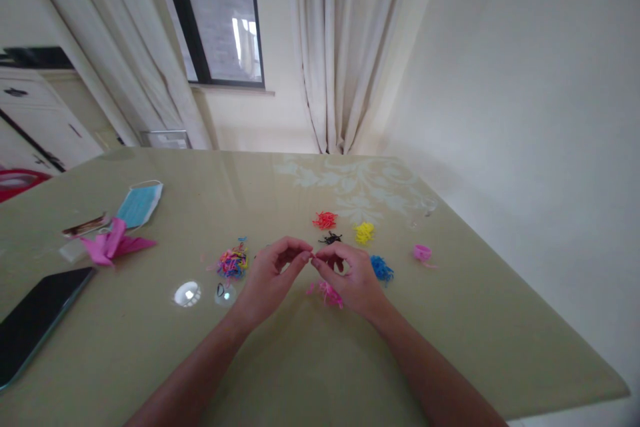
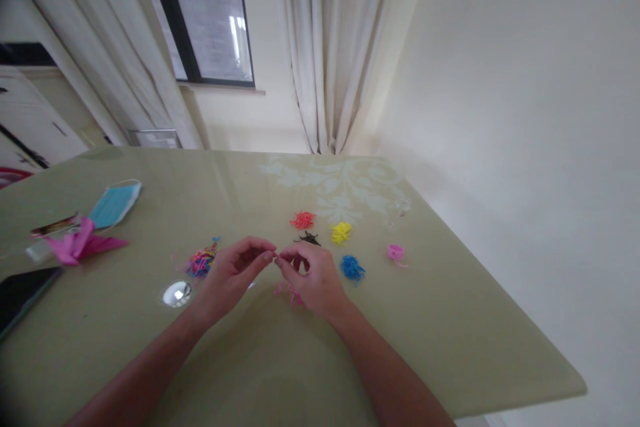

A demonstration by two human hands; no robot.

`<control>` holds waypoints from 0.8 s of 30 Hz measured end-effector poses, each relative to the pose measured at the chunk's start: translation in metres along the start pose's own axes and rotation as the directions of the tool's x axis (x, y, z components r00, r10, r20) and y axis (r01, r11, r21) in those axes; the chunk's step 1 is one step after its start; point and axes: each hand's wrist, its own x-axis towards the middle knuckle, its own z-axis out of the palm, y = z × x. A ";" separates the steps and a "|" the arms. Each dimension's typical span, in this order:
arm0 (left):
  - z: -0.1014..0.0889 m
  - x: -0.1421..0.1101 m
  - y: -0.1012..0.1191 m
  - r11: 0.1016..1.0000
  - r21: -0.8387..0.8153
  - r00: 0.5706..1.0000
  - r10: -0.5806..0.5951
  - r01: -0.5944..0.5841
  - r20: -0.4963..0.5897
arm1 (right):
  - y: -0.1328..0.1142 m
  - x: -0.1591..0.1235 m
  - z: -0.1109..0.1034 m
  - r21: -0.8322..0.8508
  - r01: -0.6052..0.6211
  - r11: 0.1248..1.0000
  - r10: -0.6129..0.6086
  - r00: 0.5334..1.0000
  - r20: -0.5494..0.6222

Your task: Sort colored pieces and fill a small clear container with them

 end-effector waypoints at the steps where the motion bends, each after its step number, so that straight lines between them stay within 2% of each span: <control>1: 0.000 0.000 0.000 1.000 -0.004 1.000 -0.001 0.001 0.000 | 0.000 0.000 0.000 -0.003 0.005 1.000 -0.005 1.000 -0.005; 9: 0.000 -0.001 0.000 1.000 0.022 1.000 0.017 -0.017 0.003 | -0.002 0.001 -0.006 -0.021 0.058 0.998 -0.058 0.998 0.002; 14: 0.000 -0.002 0.000 0.997 0.031 0.997 0.071 -0.072 0.035 | -0.002 0.000 -0.008 -0.020 0.088 0.996 -0.087 0.995 0.053; 19: -0.002 -0.001 0.004 0.990 0.098 0.995 0.093 -0.096 0.037 | -0.003 0.003 -0.018 -0.030 0.082 0.996 -0.080 0.995 0.067; 22: -0.009 0.003 0.002 0.968 0.227 0.994 0.113 -0.109 -0.004 | 0.000 0.010 -0.032 -0.081 0.023 0.996 -0.014 0.993 0.116; 24: -0.018 0.006 -0.003 0.900 0.425 0.990 0.130 -0.092 -0.061 | 0.005 0.013 -0.042 -0.153 -0.006 0.988 0.037 0.978 0.203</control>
